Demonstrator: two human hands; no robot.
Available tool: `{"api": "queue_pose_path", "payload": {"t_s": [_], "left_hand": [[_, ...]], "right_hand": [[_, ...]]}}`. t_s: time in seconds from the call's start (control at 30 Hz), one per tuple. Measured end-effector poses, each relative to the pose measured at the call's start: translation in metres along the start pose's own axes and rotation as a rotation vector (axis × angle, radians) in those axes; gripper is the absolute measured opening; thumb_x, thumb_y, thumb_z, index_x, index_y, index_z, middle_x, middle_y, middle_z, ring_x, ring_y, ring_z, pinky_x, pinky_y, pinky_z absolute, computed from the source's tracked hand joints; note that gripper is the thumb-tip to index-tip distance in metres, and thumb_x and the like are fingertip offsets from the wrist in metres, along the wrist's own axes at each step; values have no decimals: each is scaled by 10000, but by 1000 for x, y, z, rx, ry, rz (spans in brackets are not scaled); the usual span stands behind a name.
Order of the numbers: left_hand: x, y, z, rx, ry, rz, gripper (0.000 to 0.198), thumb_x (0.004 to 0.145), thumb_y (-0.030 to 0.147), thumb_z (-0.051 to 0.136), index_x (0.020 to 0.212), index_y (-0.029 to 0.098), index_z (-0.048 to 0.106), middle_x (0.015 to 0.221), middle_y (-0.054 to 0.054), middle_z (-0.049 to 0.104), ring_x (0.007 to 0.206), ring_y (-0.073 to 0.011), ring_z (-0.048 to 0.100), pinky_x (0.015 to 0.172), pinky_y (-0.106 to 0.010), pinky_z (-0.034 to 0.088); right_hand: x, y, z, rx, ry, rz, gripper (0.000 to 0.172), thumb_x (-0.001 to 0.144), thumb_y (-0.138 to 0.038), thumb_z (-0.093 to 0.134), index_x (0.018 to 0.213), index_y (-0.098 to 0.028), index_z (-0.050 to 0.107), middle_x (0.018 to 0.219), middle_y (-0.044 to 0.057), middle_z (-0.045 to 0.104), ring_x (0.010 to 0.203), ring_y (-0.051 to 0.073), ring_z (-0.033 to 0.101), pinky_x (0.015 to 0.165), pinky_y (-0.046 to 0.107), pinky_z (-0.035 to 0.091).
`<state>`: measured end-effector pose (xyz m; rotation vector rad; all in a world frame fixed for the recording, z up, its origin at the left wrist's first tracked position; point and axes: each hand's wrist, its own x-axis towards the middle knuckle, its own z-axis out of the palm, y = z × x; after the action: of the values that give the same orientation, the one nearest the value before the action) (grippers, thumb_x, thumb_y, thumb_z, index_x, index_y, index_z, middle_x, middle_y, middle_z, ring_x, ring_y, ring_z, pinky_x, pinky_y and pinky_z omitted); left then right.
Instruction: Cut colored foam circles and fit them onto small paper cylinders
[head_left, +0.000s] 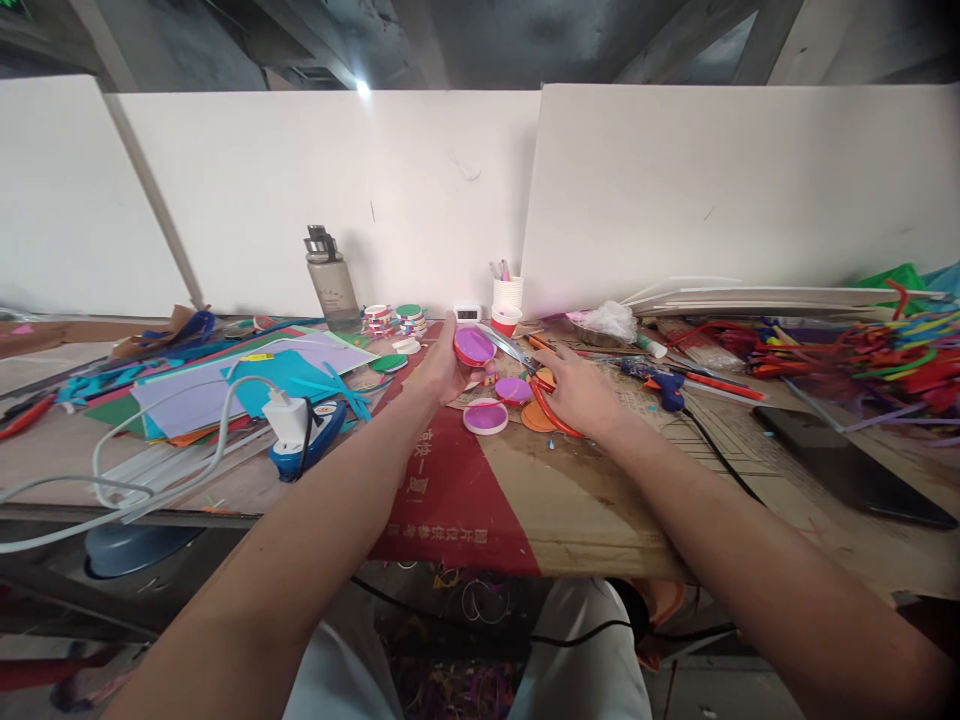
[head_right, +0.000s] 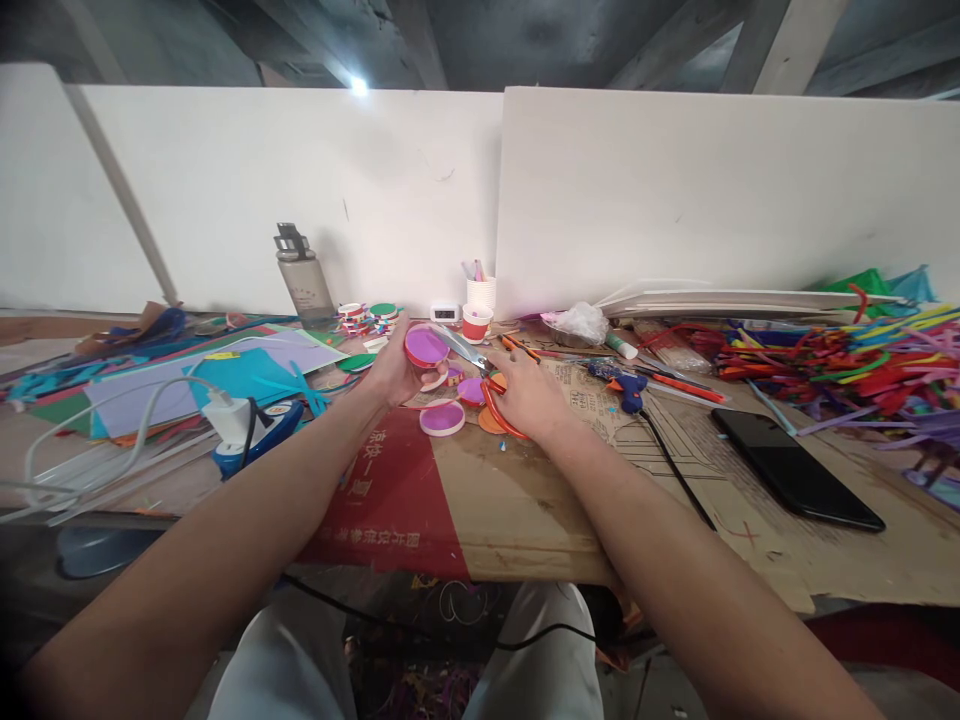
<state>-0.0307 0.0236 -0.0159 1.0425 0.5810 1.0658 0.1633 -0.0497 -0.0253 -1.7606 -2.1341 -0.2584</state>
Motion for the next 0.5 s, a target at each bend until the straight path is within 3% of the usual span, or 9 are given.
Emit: {"api": "queue_pose_path", "payload": {"t_s": [0.13, 0.33, 0.5], "left_hand": [[-1, 0, 0, 20, -44, -60, 639, 962, 645, 237, 902, 125, 603, 648, -104, 658, 441, -144, 589, 330, -184, 304], [0, 5, -3, 26, -47, -103, 700, 964, 641, 132, 842, 124, 586, 634, -134, 666, 402, -137, 567, 312, -169, 267], [-1, 6, -6, -5, -46, -72, 719, 946, 682, 173, 817, 116, 598, 668, -143, 683, 417, -129, 574, 308, -163, 260]], "right_hand": [[1, 1, 2, -9, -15, -3, 516, 917, -279, 497, 1433, -258, 508, 1344, 138, 584, 1048, 283, 644, 843, 351, 488], [0, -2, 0, -3, -8, -1, 495, 928, -276, 487, 1421, -258, 527, 1249, 127, 641, 1042, 283, 644, 827, 345, 486], [-1, -2, -2, 12, 16, -29, 469, 918, -270, 498, 1381, -249, 567, 1202, 118, 676, 1015, 283, 651, 819, 345, 483]]}}
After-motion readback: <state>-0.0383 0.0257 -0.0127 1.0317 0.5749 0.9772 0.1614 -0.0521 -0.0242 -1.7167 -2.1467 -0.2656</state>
